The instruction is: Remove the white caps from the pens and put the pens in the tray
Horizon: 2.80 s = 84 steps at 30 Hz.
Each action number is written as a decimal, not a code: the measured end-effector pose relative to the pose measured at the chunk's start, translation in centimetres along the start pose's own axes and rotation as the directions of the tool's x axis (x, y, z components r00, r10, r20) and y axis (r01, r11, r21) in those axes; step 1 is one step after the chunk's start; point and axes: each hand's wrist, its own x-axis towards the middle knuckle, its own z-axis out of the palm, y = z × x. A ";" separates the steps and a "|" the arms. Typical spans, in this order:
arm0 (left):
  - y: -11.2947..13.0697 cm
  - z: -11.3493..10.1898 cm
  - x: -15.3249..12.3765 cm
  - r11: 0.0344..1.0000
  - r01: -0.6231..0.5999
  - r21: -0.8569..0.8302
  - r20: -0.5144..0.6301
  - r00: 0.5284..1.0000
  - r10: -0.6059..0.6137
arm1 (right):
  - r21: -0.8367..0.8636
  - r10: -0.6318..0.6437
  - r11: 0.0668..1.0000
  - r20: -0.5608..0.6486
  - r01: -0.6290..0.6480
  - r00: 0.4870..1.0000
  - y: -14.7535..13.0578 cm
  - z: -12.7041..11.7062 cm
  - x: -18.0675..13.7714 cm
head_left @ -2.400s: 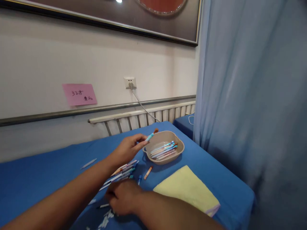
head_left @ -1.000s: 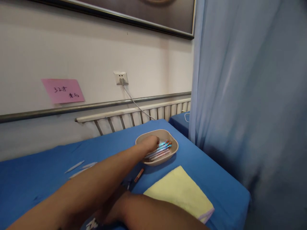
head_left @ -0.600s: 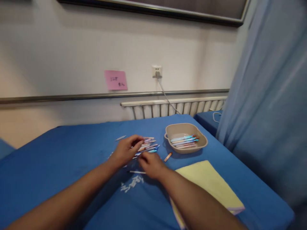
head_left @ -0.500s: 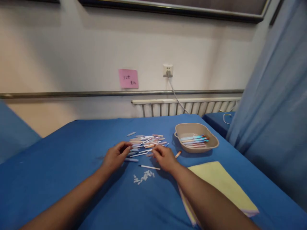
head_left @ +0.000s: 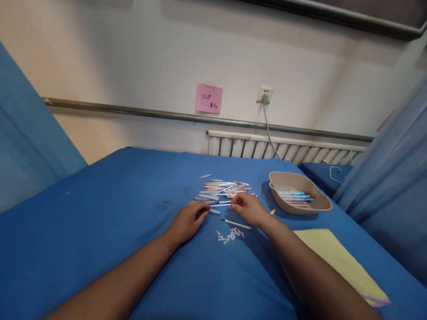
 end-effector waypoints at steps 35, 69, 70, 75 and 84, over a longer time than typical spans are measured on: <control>-0.2 0.2 -0.2 0.998 0.016 0.053 0.091 0.996 -0.021 | -0.542 -0.037 0.837 0.095 0.082 0.995 2.9 -2.2 1.2; 0.4 3.1 3.8 0.955 -0.109 0.277 0.050 0.994 0.099 | -0.590 -0.144 0.771 0.205 0.240 0.968 1.4 -1.2 2.0; 0.3 3.1 3.8 0.955 -0.107 0.276 0.050 0.994 0.097 | -0.587 -0.141 0.771 0.222 0.247 0.965 1.3 -1.2 2.1; -0.1 3.2 3.8 0.967 -0.105 0.232 0.015 0.994 0.105 | -0.575 -0.164 0.753 0.307 0.320 0.938 0.3 -1.2 2.0; -0.5 3.3 3.9 0.992 -0.071 0.103 -0.063 0.995 0.078 | -0.615 -0.128 0.723 0.329 0.315 0.936 -0.5 -1.5 1.7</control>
